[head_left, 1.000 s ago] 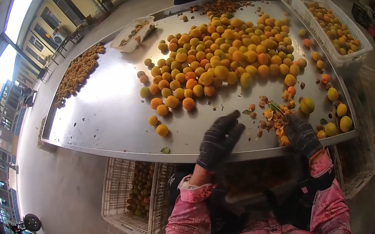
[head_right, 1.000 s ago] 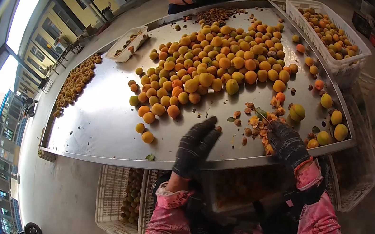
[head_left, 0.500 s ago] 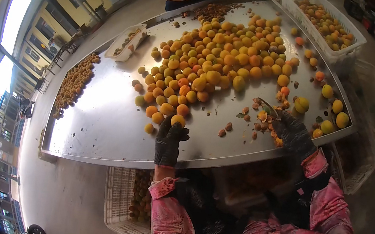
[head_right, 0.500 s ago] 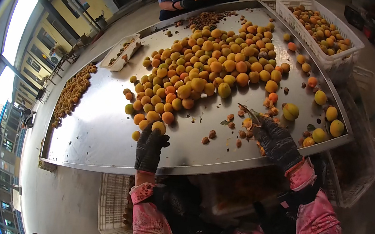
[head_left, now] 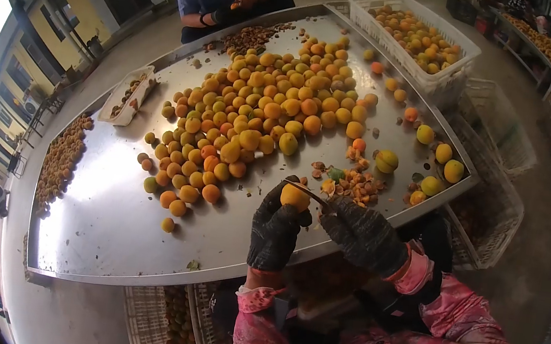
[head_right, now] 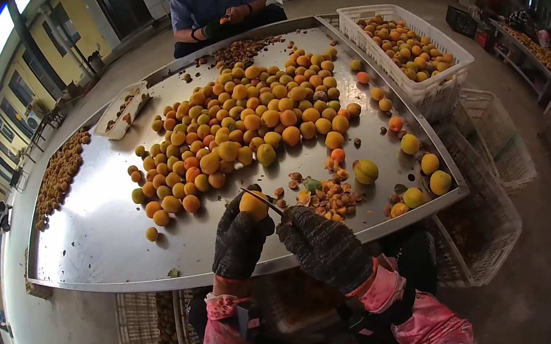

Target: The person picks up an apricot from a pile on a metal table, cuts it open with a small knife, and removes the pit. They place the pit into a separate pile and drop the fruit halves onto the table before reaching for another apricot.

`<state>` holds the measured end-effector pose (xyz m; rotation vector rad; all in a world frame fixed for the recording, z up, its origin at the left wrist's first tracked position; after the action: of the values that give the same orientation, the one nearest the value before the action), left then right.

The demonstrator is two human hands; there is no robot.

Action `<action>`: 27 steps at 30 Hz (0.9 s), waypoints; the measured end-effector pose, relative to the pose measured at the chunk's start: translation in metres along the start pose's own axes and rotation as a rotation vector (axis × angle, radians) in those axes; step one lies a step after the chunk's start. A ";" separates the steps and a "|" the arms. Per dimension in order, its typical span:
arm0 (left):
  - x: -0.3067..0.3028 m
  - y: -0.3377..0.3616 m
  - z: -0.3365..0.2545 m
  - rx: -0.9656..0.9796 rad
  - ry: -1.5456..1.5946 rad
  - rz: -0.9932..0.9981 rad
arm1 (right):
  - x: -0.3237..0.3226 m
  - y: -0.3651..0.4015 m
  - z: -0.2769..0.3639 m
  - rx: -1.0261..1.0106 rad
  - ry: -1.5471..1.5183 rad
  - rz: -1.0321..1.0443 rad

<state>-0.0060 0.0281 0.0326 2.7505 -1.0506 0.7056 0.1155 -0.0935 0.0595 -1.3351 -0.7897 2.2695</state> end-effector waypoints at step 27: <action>0.017 0.008 0.010 -0.095 -0.098 -0.003 | 0.002 -0.003 0.004 0.100 -0.084 0.189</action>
<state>0.0036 0.0095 0.0309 2.7291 -1.0688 0.5104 0.1110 -0.0916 0.0615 -1.3253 -0.5889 2.4907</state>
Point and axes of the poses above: each hand's wrist, its own y-axis away from the middle knuckle, its own x-axis out of the palm, z = x × y, the point moved 2 cm from there along -y, towards the middle knuckle, and after that the axes turned 6 degrees about -y, right-handed, at the moved point
